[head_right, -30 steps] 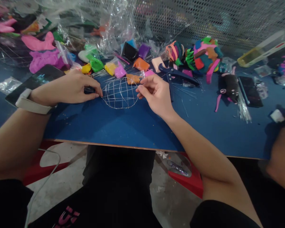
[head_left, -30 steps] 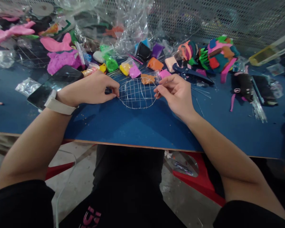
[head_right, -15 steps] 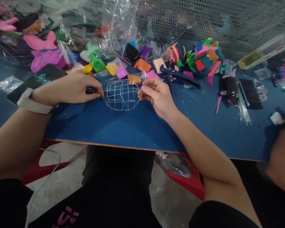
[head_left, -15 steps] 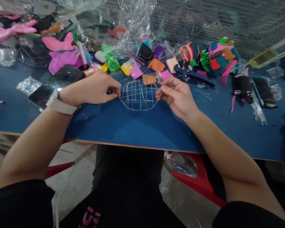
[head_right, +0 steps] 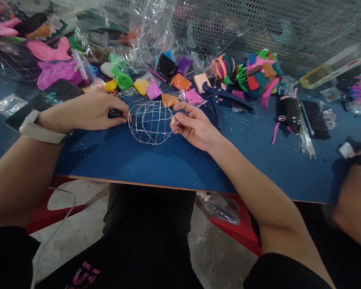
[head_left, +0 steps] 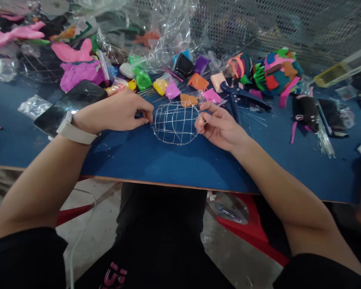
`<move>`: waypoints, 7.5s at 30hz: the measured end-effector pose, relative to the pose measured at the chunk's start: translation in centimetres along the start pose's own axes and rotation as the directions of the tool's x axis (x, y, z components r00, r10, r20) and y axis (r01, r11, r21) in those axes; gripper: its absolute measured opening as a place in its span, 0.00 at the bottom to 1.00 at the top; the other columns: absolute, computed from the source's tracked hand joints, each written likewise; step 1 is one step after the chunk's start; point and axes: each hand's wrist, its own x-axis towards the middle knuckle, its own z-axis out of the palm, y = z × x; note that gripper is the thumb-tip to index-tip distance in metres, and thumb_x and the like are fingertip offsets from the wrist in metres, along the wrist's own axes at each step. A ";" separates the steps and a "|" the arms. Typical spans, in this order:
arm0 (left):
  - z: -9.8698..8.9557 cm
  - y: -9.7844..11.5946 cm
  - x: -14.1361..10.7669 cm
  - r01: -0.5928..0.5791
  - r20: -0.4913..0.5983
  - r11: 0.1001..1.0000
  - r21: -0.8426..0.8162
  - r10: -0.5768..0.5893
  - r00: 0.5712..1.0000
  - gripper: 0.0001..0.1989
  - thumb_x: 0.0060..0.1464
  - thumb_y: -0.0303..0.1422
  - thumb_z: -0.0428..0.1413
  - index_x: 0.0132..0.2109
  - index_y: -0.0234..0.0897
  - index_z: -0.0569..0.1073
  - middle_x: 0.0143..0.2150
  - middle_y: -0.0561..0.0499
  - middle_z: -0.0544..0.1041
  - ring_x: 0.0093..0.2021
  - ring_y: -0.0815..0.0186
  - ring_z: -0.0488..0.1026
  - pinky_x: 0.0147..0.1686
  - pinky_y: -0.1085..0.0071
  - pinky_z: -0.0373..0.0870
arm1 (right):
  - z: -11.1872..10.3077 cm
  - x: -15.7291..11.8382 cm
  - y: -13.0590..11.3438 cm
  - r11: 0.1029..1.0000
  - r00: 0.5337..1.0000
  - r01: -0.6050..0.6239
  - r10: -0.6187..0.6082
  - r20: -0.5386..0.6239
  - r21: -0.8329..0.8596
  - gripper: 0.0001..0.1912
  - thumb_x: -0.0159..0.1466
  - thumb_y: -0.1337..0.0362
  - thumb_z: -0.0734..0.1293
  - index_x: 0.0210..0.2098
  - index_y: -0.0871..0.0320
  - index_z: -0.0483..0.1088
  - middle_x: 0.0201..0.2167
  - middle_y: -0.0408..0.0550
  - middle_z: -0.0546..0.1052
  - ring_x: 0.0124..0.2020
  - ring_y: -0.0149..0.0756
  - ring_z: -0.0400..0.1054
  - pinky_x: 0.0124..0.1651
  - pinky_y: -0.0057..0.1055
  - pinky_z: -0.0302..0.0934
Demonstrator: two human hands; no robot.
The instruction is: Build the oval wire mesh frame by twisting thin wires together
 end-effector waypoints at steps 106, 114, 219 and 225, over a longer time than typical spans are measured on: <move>0.0 0.4 0.1 0.008 0.021 0.999 0.032 -0.008 1.000 0.18 0.68 0.41 0.51 0.49 0.41 0.85 0.47 0.50 0.87 0.47 0.59 0.83 0.64 0.55 0.76 | -0.5 -0.1 -0.8 0.905 0.971 -0.080 -0.024 -0.239 -0.417 0.21 0.57 0.58 0.85 0.41 0.53 0.73 0.32 0.46 0.82 0.28 0.35 0.72 0.27 0.35 0.65; -0.1 0.6 0.1 -0.002 0.034 0.999 0.050 0.000 0.999 0.19 0.68 0.40 0.50 0.48 0.40 0.84 0.47 0.48 0.87 0.49 0.57 0.83 0.64 0.55 0.76 | -1.0 0.1 -1.8 0.957 0.956 -0.287 0.284 -0.077 -0.040 0.28 0.54 0.60 0.87 0.41 0.52 0.68 0.35 0.40 0.77 0.23 0.24 0.53 0.22 0.28 0.45; -0.7 2.7 -1.0 -0.155 -0.308 0.987 -0.031 0.138 0.941 0.12 0.69 0.43 0.57 0.40 0.45 0.81 0.43 0.51 0.87 0.42 0.61 0.84 0.48 0.61 0.80 | 1.0 -0.9 -1.6 0.922 0.916 0.213 -0.304 -0.263 -0.324 0.17 0.70 0.45 0.76 0.46 0.50 0.76 0.38 0.46 0.83 0.38 0.38 0.79 0.44 0.40 0.77; -0.1 6.4 0.3 -0.095 -0.553 0.993 -0.064 0.044 0.832 0.08 0.72 0.38 0.56 0.44 0.43 0.79 0.47 0.49 0.83 0.45 0.62 0.80 0.48 0.59 0.81 | 1.6 -1.1 -1.7 0.941 0.931 0.256 -0.302 -0.205 -0.223 0.17 0.68 0.46 0.78 0.45 0.52 0.79 0.38 0.46 0.86 0.36 0.37 0.79 0.42 0.39 0.77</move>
